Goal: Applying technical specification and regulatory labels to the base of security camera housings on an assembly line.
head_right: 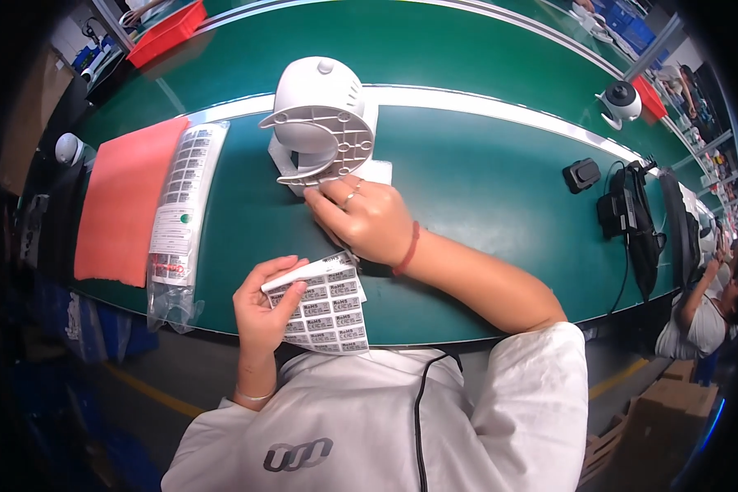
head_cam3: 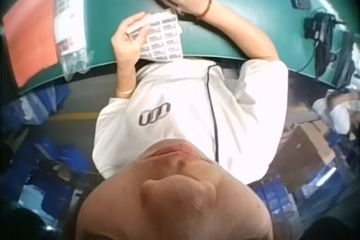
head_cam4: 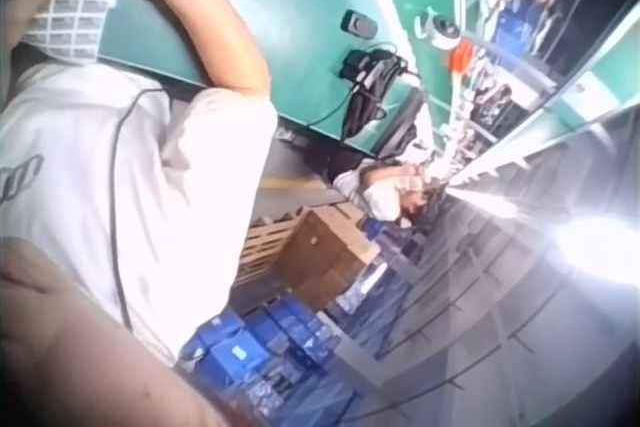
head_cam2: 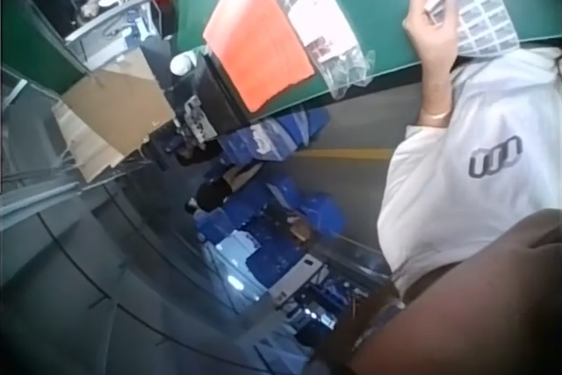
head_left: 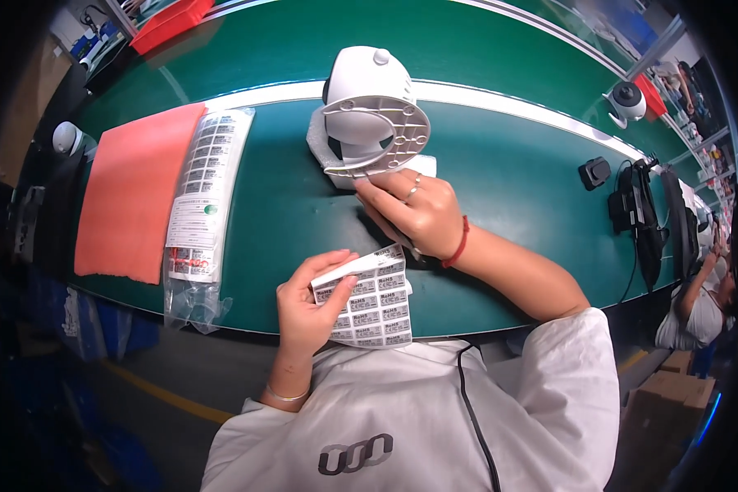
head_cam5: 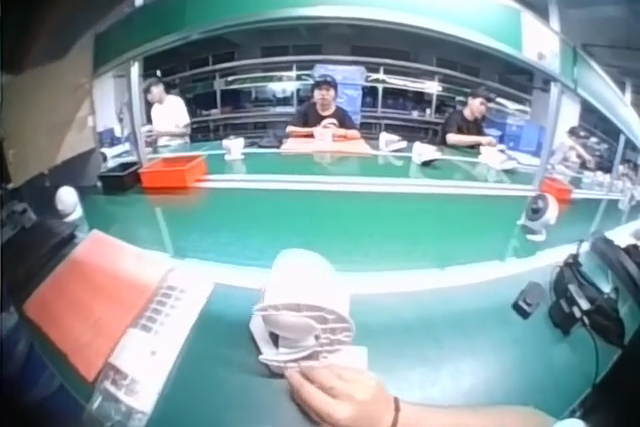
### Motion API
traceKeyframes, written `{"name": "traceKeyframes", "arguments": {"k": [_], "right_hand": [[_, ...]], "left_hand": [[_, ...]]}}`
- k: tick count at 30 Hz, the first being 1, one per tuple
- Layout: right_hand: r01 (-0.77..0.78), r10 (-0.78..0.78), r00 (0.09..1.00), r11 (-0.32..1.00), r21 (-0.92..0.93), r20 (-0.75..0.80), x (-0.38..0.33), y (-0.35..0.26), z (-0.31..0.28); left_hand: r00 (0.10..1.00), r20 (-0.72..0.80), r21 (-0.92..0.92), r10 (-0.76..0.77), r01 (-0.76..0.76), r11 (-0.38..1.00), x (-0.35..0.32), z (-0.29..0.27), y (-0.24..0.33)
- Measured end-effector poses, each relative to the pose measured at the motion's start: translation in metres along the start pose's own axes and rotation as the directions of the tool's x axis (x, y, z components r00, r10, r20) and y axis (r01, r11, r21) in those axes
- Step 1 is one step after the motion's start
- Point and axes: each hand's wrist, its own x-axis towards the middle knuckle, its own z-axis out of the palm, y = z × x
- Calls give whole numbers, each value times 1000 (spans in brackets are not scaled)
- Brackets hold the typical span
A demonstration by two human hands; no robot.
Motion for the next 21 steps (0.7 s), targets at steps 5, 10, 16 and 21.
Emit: {"name": "traceKeyframes", "arguments": {"k": [5,10,16,21], "right_hand": [[-86,88,996,967,239,-2,16,-15,-41],[-78,83,996,992,99,-44,49,7,-95],[-370,284,895,903,216,344,86,49,-77],[-209,124,899,964,164,419,101,62,-65]], "left_hand": [[1000,3,9,-17,17,1000,-1,-2,-3],[999,42,63,18,-21,998,0,-4,-7],[997,18,91,71,-72,993,0,-3,-9],[996,9,136,91,-91,986,0,-3,-8]]}}
